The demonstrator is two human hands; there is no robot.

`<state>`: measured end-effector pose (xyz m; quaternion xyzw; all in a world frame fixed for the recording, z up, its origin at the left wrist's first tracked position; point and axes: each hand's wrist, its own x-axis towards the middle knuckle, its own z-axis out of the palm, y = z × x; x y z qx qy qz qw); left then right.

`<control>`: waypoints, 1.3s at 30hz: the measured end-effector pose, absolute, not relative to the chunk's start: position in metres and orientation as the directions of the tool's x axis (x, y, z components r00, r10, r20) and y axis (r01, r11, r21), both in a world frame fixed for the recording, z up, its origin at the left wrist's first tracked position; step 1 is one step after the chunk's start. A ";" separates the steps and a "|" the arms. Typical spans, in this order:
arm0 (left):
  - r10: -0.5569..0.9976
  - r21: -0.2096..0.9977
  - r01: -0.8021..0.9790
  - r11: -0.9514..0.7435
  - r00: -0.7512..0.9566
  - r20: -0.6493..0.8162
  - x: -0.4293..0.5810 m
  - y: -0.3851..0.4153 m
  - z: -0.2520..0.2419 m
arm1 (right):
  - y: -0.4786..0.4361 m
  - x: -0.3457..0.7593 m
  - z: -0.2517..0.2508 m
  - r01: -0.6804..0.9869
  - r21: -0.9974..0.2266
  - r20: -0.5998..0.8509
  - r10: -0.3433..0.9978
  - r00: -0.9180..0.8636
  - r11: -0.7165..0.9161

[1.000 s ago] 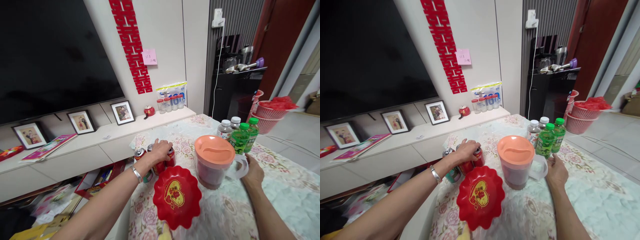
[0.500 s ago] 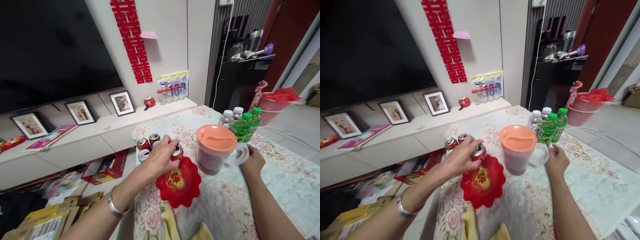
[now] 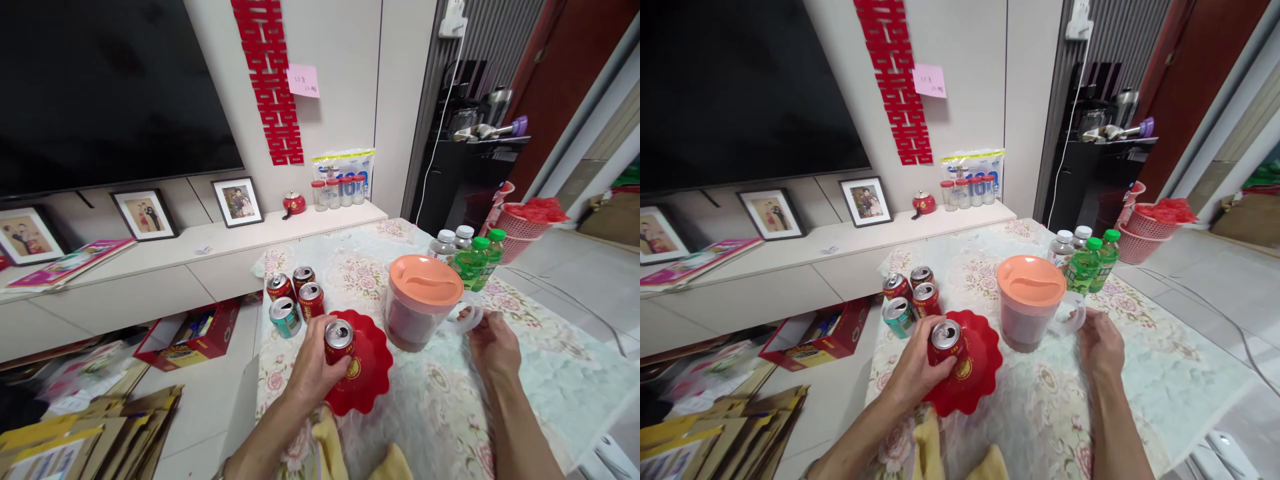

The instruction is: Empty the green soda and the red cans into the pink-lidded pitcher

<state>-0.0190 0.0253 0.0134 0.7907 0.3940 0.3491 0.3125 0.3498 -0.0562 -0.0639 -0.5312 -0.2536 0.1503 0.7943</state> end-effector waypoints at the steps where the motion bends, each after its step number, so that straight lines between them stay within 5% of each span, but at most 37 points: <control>1: 0.854 0.798 0.377 -0.470 0.424 0.303 -0.019 0.024 0.010 | -0.061 0.344 -0.059 0.001 -0.908 0.250 0.538 0.805 0.420; 6: 0.884 0.866 0.298 -0.401 0.374 0.280 -0.019 0.021 -0.006 | -0.069 0.316 -0.038 -0.066 -0.881 0.295 0.654 0.697 0.469; 13: 0.905 0.837 0.375 -0.398 0.306 0.294 -0.018 0.025 -0.019 | -0.054 0.298 -0.024 -0.002 -0.786 0.399 0.510 0.762 0.618; 21: 0.917 0.840 0.396 -0.369 0.300 0.261 -0.016 0.021 -0.015 | -0.073 0.275 0.005 0.047 -0.790 0.382 0.431 0.818 0.611; 39: 0.924 0.849 0.399 -0.346 0.302 0.234 -0.014 0.019 -0.017 | -0.122 0.257 0.082 0.001 -0.986 0.095 0.551 0.829 0.168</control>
